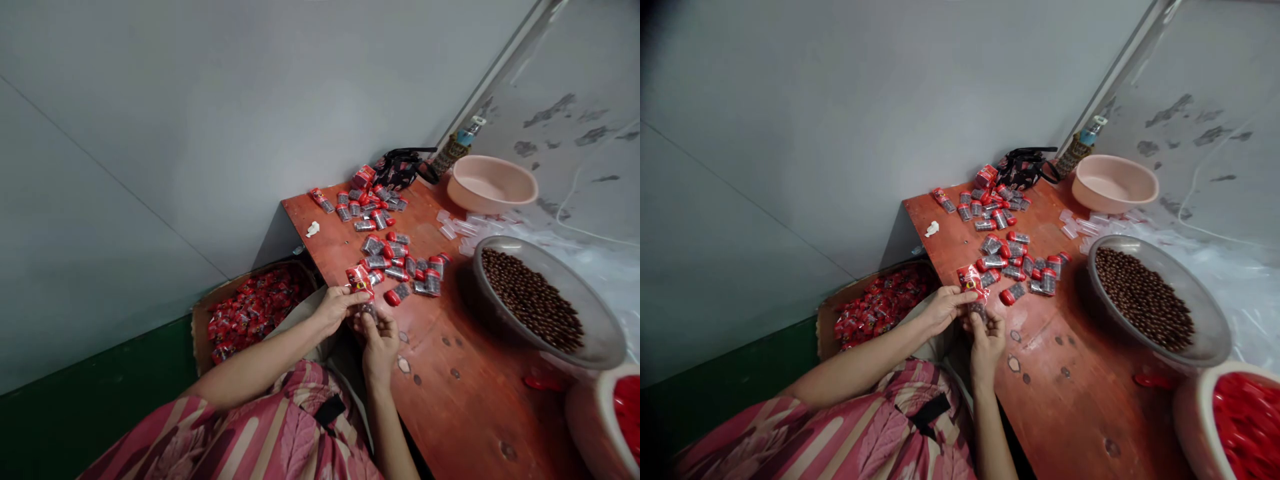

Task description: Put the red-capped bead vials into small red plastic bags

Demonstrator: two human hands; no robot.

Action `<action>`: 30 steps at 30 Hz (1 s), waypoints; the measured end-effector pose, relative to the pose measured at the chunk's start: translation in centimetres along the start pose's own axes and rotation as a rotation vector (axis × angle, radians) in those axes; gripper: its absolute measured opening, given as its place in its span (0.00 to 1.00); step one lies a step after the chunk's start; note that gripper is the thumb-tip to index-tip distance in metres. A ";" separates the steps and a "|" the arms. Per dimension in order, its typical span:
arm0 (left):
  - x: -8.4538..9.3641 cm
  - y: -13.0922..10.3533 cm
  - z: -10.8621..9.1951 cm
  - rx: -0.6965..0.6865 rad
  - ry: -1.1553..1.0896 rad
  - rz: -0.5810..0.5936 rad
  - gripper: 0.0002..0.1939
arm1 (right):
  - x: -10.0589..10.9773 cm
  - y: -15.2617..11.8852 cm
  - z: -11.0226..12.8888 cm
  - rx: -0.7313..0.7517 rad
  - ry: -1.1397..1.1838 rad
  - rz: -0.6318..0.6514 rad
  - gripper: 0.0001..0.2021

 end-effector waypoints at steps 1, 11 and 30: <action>0.2 0.0 0.1 0.002 -0.006 -0.020 0.15 | 0.2 -0.1 0.6 0.051 -0.043 -0.022 0.16; 0.3 0.3 0.2 -0.031 0.035 -0.003 0.15 | -0.5 -0.2 -0.9 -0.093 0.026 0.030 0.15; -0.5 -0.3 0.5 -0.014 0.074 0.043 0.16 | -0.4 -0.3 0.6 0.033 -0.031 0.025 0.14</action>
Point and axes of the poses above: each hand's wrist, its own y-axis towards the middle knuckle, its own x-axis out of the back of the hand, z = x × y, the point moved 10 cm from there along y, towards the middle knuckle, and after that the axes turned 9 degrees about y, right-handed, at the moved point
